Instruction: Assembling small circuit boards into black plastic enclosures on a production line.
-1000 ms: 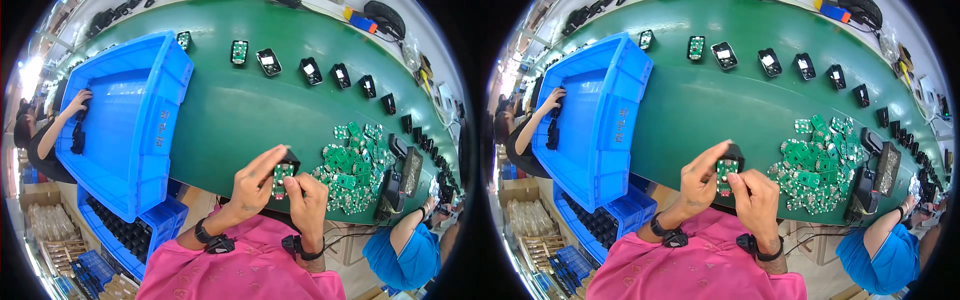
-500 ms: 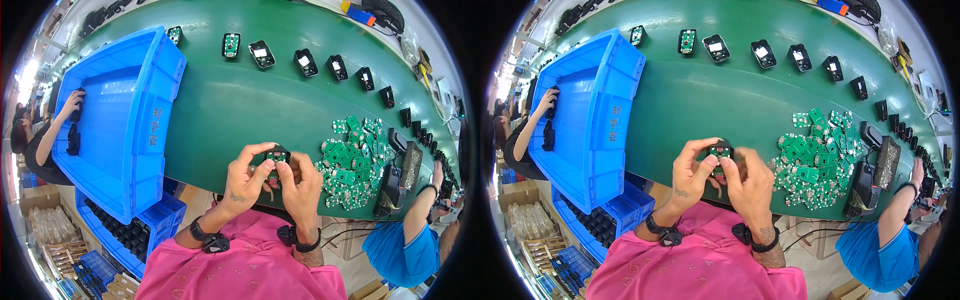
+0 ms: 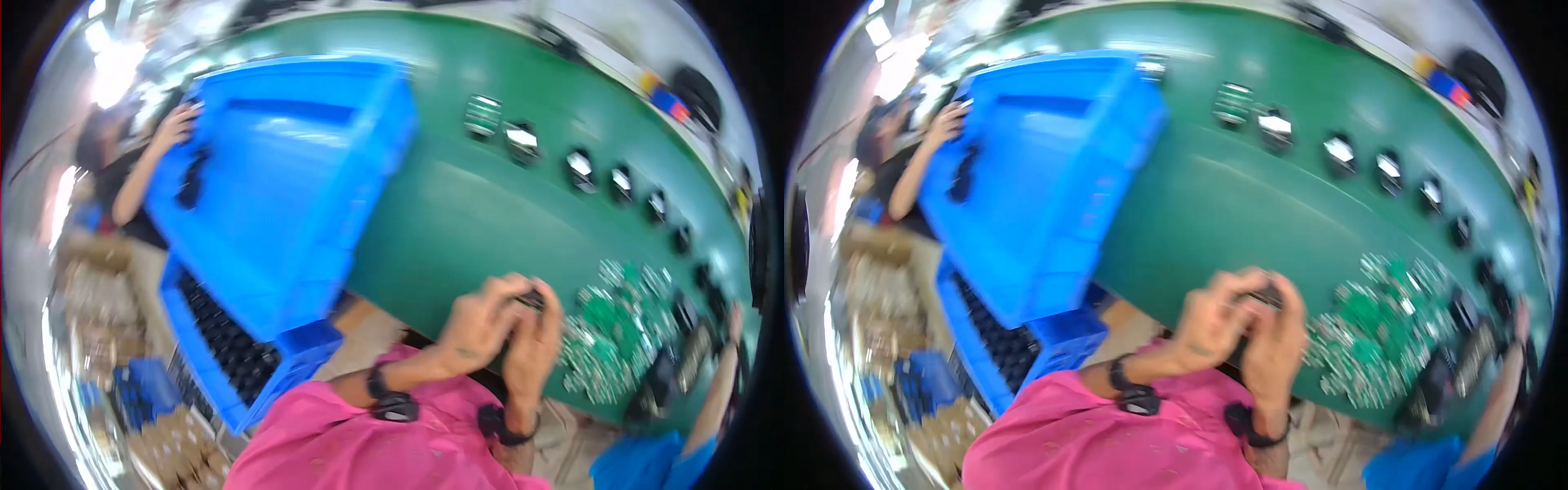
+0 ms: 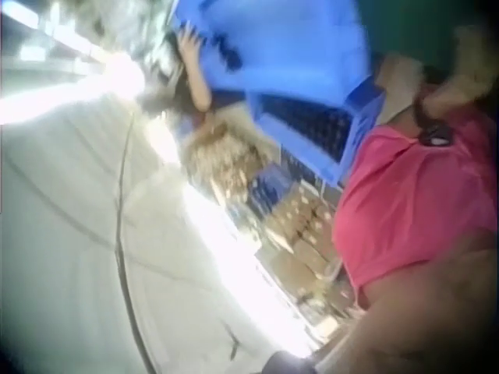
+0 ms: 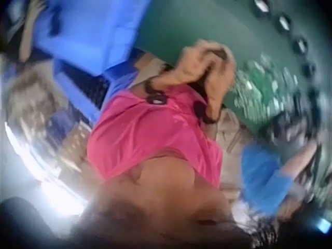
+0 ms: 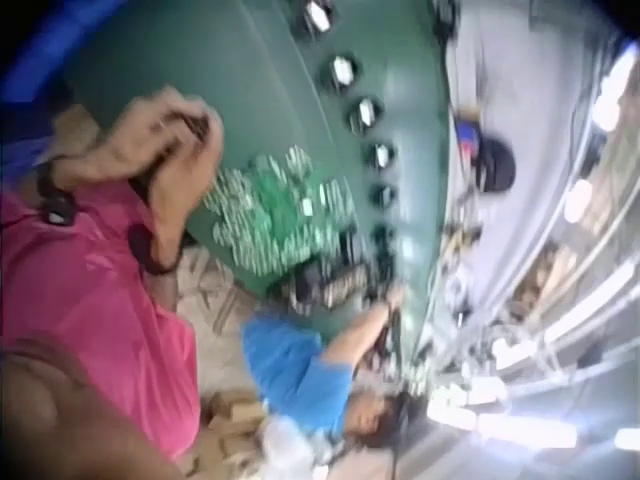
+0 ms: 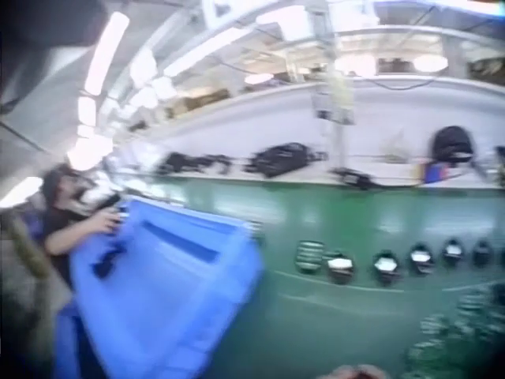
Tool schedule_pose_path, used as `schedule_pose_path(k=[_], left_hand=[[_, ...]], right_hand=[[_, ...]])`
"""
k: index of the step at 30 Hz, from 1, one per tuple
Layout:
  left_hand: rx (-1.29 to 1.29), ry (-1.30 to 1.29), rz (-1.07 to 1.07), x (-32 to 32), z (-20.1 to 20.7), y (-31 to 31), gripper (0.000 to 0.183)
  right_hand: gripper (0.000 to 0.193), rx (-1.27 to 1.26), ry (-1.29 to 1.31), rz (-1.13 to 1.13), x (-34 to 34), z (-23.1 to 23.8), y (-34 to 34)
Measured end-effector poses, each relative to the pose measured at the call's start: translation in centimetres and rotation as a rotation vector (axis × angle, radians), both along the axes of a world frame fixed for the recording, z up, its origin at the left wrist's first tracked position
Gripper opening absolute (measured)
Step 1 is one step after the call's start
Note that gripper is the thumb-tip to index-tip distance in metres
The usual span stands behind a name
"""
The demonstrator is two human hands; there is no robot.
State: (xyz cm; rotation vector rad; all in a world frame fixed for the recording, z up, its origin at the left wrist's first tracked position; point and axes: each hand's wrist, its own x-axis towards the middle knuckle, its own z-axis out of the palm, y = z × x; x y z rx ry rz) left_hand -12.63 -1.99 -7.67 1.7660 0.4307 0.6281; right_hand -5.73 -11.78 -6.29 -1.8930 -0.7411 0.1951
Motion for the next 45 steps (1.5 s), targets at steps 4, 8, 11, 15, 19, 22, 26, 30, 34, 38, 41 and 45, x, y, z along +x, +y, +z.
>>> schedule_pose_path(k=[4, 8, 11, 15, 19, 22, 26, 30, 34, 38, 41, 45], left_hand=[[-0.032, -0.132, -0.092, 1.9, -0.6, -0.6, 0.027], [-0.092, -0.159, -0.060, 1.2, -1.2, -0.3, 0.028], [-0.141, -0.136, -0.055, 1.1, -1.2, 0.1, 0.028], [-0.161, -0.016, -0.149, 1.3, -1.0, 0.5, 0.029], [-0.067, -0.073, -0.176, 1.7, -1.1, 0.5, 0.029], [-0.121, 0.038, -0.205, 1.6, -1.1, 0.6, 0.030], [-0.288, -0.002, -0.171, 1.5, 0.5, 1.0, 0.030], [-0.321, 0.087, -0.151, 1.8, 0.5, 1.7, 0.027], [0.007, -0.083, -0.181, 1.9, -0.4, 1.2, 0.031], [0.038, -0.108, -0.244, 1.8, -0.3, 1.5, 0.031], [-0.012, -0.082, -0.299, 1.6, 0.2, 1.5, 0.031], [0.001, -0.119, -0.288, 1.7, 0.0, 1.2, 0.031]], right_hand=[[0.035, 0.153, 0.180, -0.150, 0.3, -2.1, -1.1], [0.037, 0.141, 0.161, -0.109, -0.2, -2.3, 0.0], [0.037, 0.071, 0.068, -0.096, -0.4, -2.1, 0.4], [0.038, -0.013, 0.189, -0.093, 0.0, -1.2, 0.1], [0.038, 0.132, 0.231, -0.135, -0.1, -1.6, 0.0], [0.038, 0.108, 0.258, -0.109, 0.6, -2.4, -0.5], [0.042, 0.078, 0.388, 0.024, 1.3, -1.2, -1.0], [0.052, 0.194, 0.547, 0.123, 1.3, -2.3, -1.4], [0.068, 0.254, 0.477, 0.092, 1.4, -0.9, -1.0], [0.070, 0.278, 0.560, 0.137, 1.7, -0.8, -1.4], [0.068, 0.280, 0.570, 0.135, 2.0, -0.8, -1.5], [0.066, 0.327, 0.574, 0.156, 2.1, -1.7, -1.7]])
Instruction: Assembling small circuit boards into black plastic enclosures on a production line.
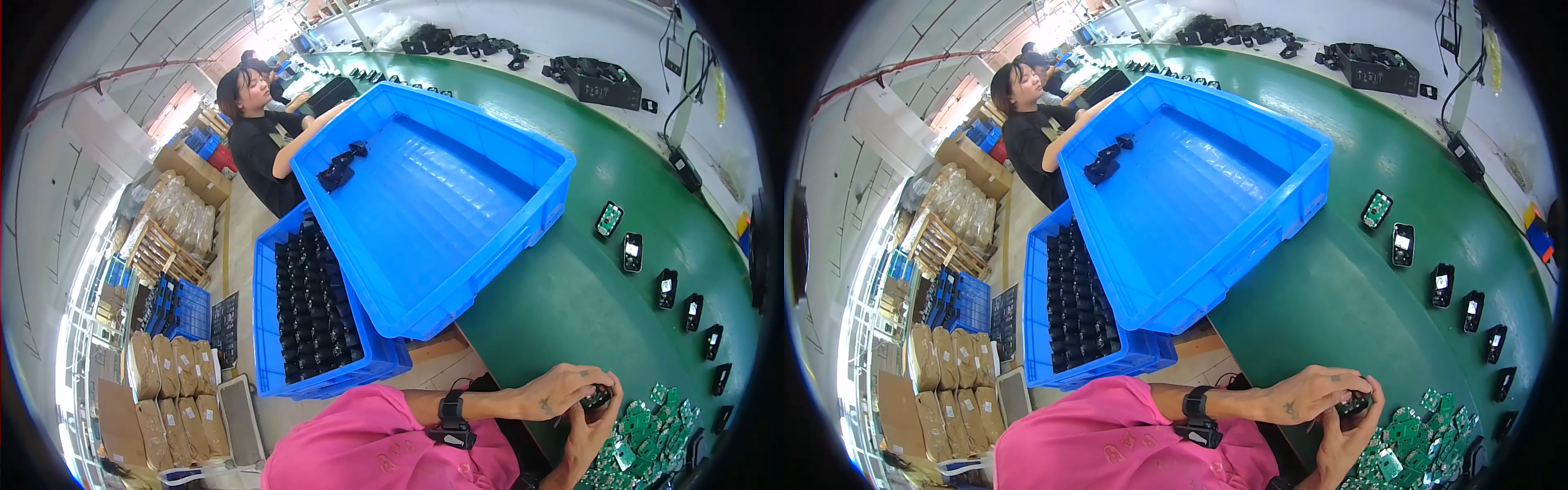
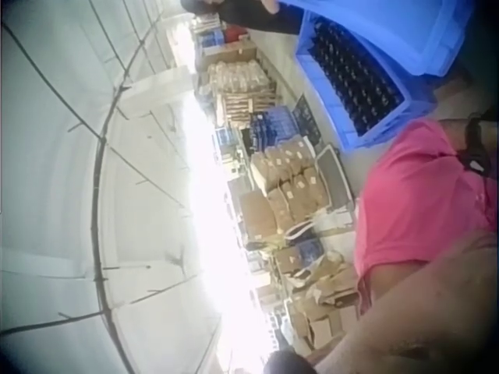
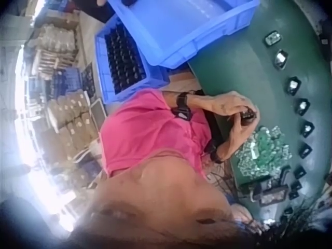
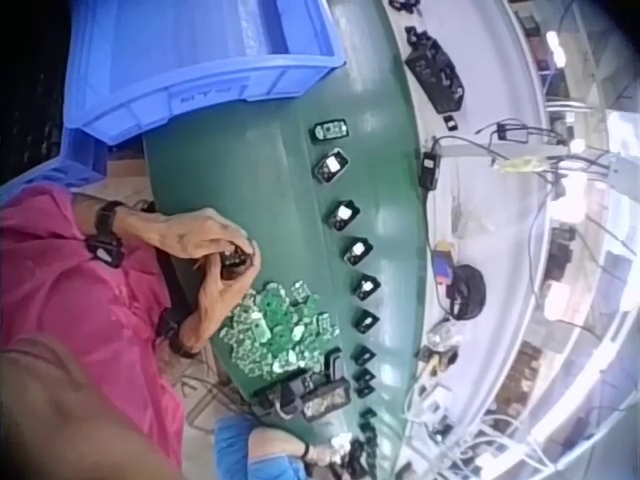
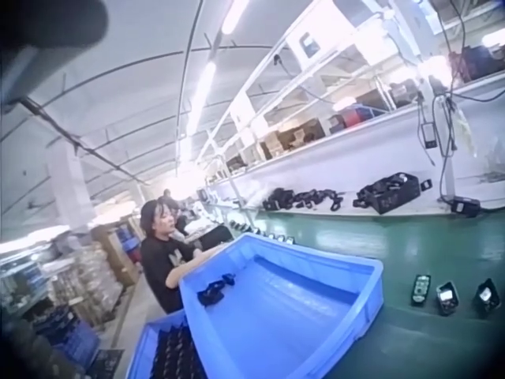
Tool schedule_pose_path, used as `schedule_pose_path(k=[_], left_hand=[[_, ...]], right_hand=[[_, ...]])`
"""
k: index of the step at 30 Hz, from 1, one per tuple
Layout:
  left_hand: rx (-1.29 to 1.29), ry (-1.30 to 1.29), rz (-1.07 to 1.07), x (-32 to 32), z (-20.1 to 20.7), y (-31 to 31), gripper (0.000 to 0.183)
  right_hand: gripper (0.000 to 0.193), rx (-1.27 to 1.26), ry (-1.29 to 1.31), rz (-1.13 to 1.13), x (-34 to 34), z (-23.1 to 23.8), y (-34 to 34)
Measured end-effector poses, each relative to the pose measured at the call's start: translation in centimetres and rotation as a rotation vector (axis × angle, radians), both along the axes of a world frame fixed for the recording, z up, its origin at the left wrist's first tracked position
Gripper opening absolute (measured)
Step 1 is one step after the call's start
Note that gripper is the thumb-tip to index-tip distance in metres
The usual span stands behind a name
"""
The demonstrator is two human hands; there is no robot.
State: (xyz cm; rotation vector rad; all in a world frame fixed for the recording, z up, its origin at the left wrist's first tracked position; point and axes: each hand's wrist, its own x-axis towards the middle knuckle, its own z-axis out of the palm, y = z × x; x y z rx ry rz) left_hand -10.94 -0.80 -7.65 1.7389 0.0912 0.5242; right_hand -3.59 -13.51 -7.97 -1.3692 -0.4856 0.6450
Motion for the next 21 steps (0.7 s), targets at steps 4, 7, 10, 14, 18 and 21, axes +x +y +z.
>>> schedule_pose_path(k=[4, 7, 10, 14, 18, 21], left_hand=[[0.000, 0.036, -0.042, 0.6, -0.3, 0.3, 0.040], [0.119, 0.043, 0.105, 1.3, 0.1, -0.5, 0.055], [0.196, 0.279, 0.070, 0.5, 0.8, 1.2, 0.073], [0.391, 0.254, 0.365, 1.0, 0.9, 5.4, 0.065], [0.712, 0.372, 0.686, 6.6, 3.1, 11.7, 0.060], [0.801, 0.454, 0.800, 11.7, 3.9, 16.6, 0.057]], right_hand=[[0.068, -0.162, 0.001, -0.055, -0.1, -0.4, -0.2], [0.070, -0.236, -0.151, -0.195, -1.1, 0.5, 0.7], [0.078, -0.321, -0.421, -0.151, -1.2, -1.0, 0.8], [0.074, -0.295, -0.368, -0.032, -1.6, -0.3, 1.3], [0.045, -0.369, -0.684, -0.113, -1.5, -1.8, 0.6], [0.034, -0.337, -0.783, -0.064, -1.5, -1.2, 0.7]])
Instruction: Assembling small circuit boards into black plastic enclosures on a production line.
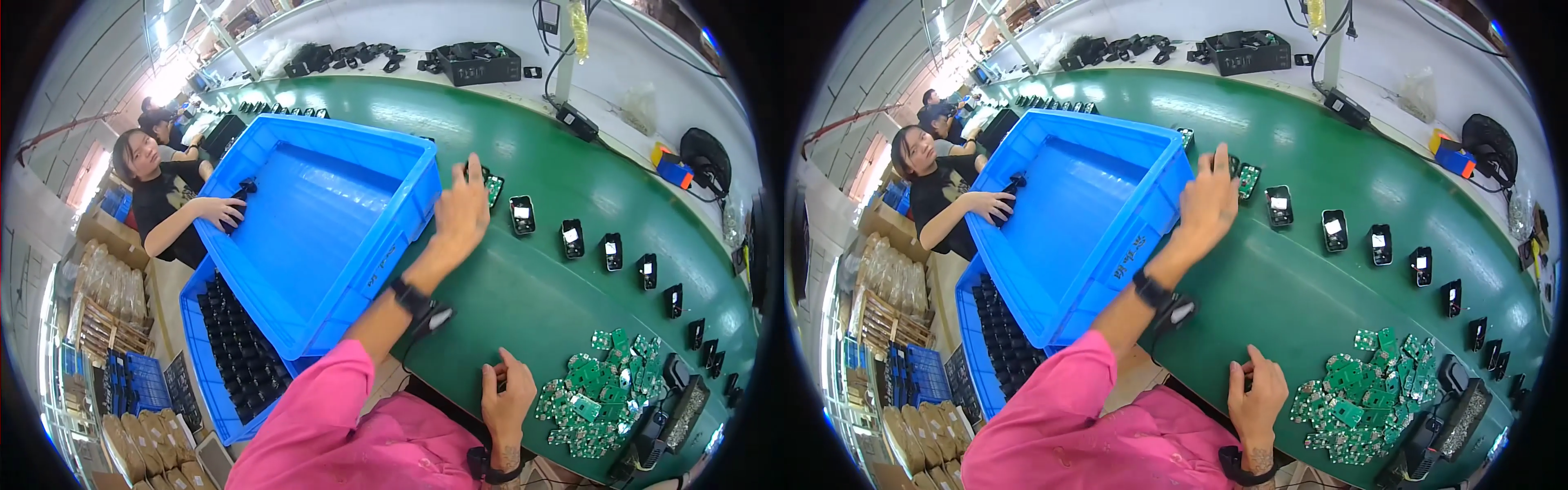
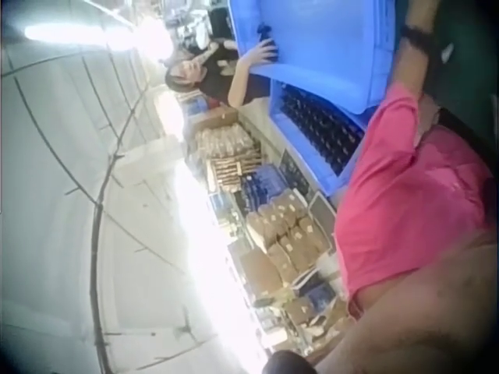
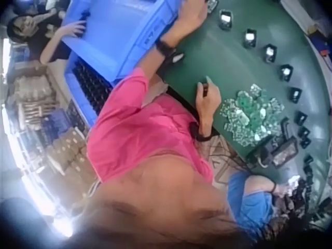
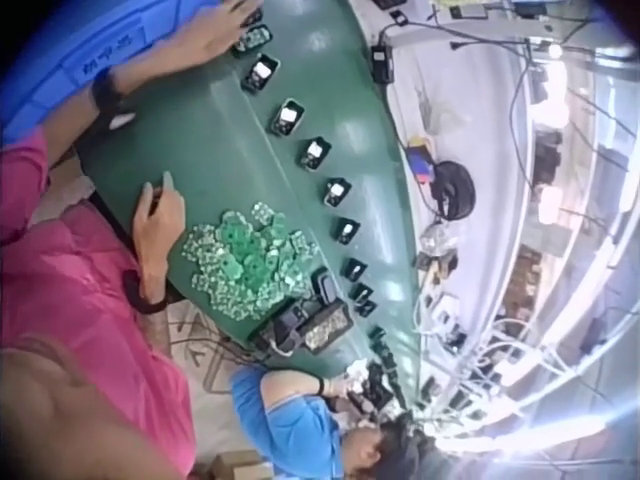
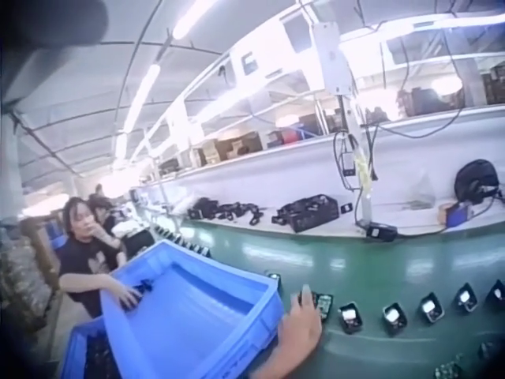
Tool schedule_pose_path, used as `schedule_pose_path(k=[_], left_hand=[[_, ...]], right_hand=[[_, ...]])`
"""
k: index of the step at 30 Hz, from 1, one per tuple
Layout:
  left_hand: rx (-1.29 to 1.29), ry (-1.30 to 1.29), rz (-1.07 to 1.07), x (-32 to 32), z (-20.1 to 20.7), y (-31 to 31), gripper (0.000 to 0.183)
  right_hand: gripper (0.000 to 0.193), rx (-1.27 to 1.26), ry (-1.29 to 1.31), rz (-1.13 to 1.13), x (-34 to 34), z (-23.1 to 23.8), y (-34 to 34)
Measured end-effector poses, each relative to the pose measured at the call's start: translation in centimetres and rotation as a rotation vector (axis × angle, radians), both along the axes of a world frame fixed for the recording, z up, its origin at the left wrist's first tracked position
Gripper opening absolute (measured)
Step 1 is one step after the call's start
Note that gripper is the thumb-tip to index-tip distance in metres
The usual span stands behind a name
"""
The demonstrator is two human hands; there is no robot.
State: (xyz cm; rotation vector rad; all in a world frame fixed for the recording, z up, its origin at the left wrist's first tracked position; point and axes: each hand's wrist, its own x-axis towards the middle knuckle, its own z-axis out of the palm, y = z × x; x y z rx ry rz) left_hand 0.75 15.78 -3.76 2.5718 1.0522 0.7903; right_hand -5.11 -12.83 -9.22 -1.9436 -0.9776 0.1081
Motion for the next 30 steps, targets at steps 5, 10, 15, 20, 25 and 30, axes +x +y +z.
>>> schedule_pose_path(k=[5, 10, 15, 20, 25, 30], left_hand=[[-0.061, 0.153, 0.122, 5.3, -0.8, 6.4, 0.056], [-0.281, 0.251, 0.154, 6.2, -2.4, 10.6, 0.059], [-0.032, 0.049, 0.075, 3.5, 1.5, 5.0, 0.064], [-0.012, 0.256, -0.499, 3.1, -1.1, -2.8, 0.103], [0.008, 0.235, -0.422, 4.0, -4.4, -0.6, 0.108], [0.163, 0.282, -0.421, 3.4, -2.3, -1.0, 0.103]], right_hand=[[0.024, 0.068, 0.095, -0.026, 0.2, 0.1, -0.1], [0.023, 0.113, 0.097, -0.009, 0.5, -0.1, 0.1], [0.022, 0.099, 0.149, 0.030, 0.4, -0.1, 0.1], [0.024, 0.027, 0.092, -0.062, 0.2, -1.9, -1.3], [0.024, 0.074, 0.173, -0.041, -0.4, -2.4, -0.8], [0.024, 0.076, 0.199, -0.047, -0.1, -2.9, -0.4]])
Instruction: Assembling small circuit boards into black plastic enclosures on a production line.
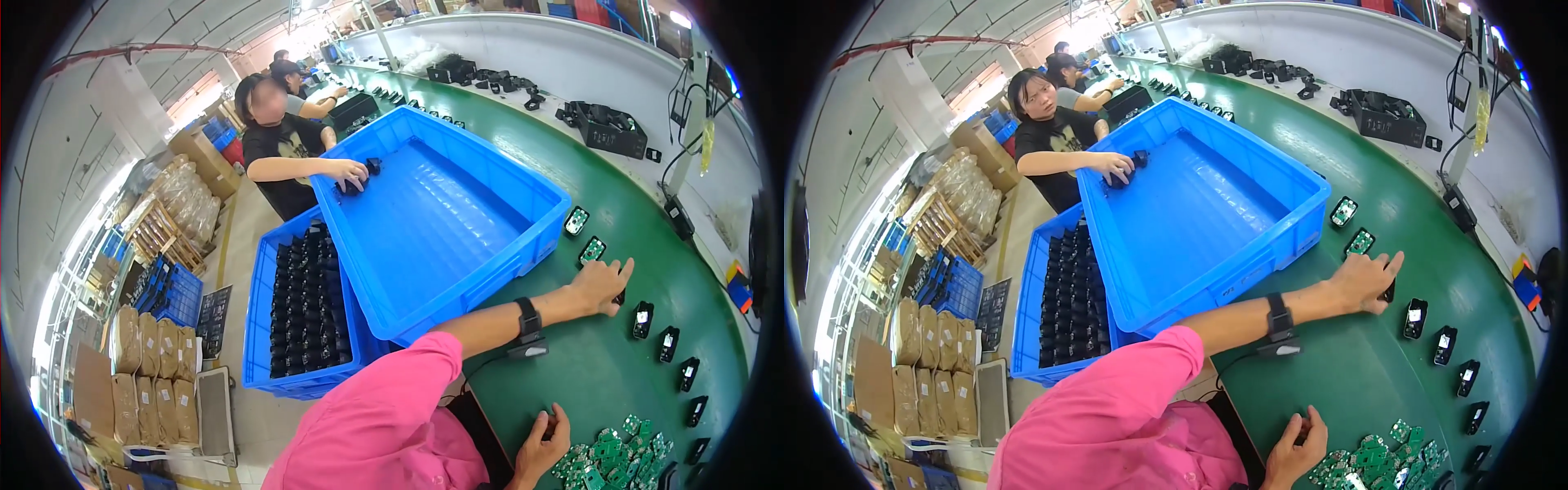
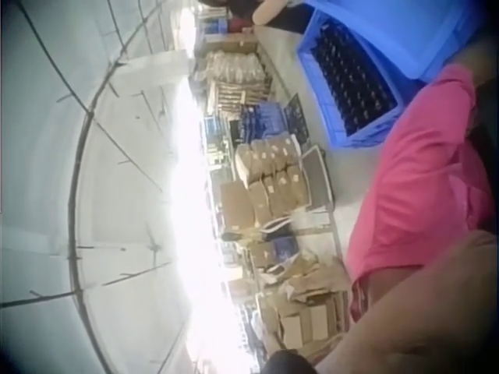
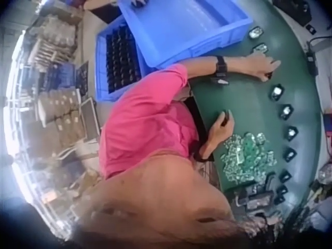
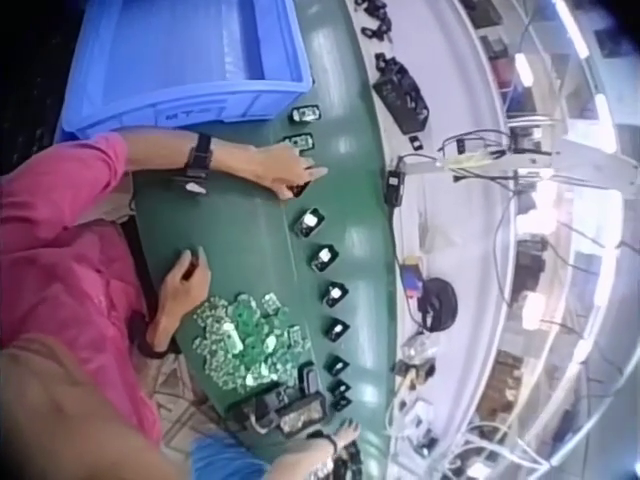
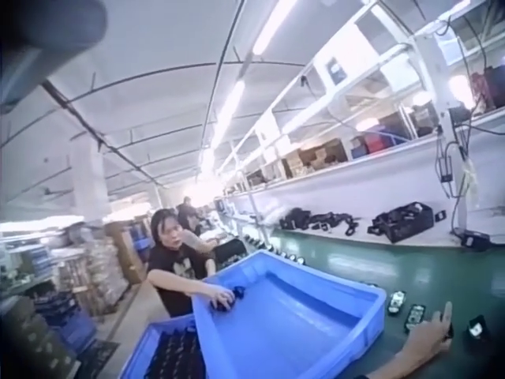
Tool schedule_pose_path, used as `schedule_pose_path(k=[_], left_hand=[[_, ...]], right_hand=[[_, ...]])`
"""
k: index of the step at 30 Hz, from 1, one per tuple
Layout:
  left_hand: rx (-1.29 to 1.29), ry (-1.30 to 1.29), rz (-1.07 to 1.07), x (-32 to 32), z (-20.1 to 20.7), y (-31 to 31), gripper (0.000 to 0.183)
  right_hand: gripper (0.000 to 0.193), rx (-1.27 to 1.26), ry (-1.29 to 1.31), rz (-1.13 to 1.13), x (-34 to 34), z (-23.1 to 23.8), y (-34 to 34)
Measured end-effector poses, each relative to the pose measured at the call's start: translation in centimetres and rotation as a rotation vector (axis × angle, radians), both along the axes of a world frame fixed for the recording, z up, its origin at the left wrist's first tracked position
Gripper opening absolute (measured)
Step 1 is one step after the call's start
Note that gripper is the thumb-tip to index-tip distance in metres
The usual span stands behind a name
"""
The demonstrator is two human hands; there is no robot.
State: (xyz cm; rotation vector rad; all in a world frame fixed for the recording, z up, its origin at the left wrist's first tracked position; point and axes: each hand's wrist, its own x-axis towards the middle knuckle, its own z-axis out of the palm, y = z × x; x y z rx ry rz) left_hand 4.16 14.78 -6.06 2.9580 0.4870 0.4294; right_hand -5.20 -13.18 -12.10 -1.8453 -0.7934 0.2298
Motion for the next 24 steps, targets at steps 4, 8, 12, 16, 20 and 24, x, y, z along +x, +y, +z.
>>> schedule_pose_path(k=[4, 8, 12, 16, 20, 24], left_hand=[[-0.013, 0.025, -0.136, -5.8, 3.9, -6.2, 0.110], [-0.244, 0.150, -0.222, -12.3, 2.3, -10.7, 0.116], [-0.325, -0.074, -0.239, -15.7, -1.7, -12.7, 0.119], [-0.347, -0.114, -0.254, -16.4, -2.6, -12.8, 0.117], [-0.427, -0.322, -0.238, -16.4, -4.8, -13.2, 0.112], [-0.690, -0.370, -0.320, -15.8, -5.8, -13.5, 0.089]], right_hand=[[0.019, -0.004, -0.059, -0.190, 0.1, 3.0, -0.1], [0.022, -0.017, -0.241, -0.239, 0.4, 6.0, 1.0], [0.032, -0.436, -0.290, 0.037, 0.5, 8.9, 3.2], [0.038, -0.440, -0.255, 0.122, 0.4, 8.9, 4.3], [0.034, -0.483, -0.407, 0.163, 1.0, 6.6, 3.3], [0.025, -0.382, -0.287, -0.005, 0.5, 6.1, 1.8]])
